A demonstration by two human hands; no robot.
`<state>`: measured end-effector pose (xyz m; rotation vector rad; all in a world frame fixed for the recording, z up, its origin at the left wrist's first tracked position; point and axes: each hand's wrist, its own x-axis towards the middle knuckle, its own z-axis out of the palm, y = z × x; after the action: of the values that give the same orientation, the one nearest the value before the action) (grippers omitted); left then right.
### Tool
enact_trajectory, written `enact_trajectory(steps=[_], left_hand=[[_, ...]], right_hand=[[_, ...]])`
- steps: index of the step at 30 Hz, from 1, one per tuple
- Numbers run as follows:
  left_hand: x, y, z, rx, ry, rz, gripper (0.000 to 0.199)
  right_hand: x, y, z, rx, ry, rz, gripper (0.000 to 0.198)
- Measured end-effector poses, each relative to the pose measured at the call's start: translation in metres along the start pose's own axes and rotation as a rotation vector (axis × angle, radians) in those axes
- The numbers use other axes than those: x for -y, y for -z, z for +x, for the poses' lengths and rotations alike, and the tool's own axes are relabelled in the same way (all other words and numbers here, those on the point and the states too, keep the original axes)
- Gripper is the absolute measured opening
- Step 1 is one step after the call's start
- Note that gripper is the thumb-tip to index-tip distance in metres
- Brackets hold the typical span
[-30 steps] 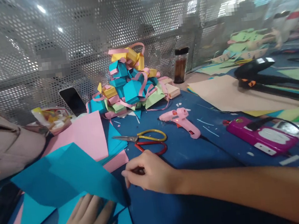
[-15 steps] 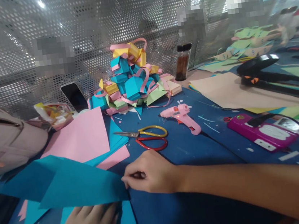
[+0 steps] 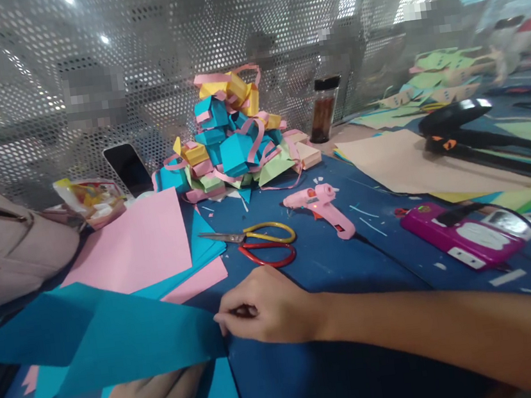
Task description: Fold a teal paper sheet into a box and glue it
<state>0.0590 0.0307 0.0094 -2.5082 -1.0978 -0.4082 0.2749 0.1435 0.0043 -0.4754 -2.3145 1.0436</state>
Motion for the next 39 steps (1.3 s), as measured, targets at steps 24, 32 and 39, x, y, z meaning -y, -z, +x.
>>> enact_trajectory(steps=[24, 32, 39], left_hand=[[0.001, 0.008, 0.003, 0.037, 0.016, -0.144, 0.032], [-0.005, 0.007, -0.006, -0.083, -0.008, -0.047, 0.041], [-0.012, 0.01, -0.019, -0.145, -0.014, 0.006, 0.042]], right_hand=[[0.006, -0.015, -0.012, -0.077, 0.668, -0.671, 0.03], [0.01, -0.007, -0.009, -0.158, 0.67, -0.602, 0.029], [0.009, -0.003, -0.007, -0.172, 0.648, -0.546, 0.017]])
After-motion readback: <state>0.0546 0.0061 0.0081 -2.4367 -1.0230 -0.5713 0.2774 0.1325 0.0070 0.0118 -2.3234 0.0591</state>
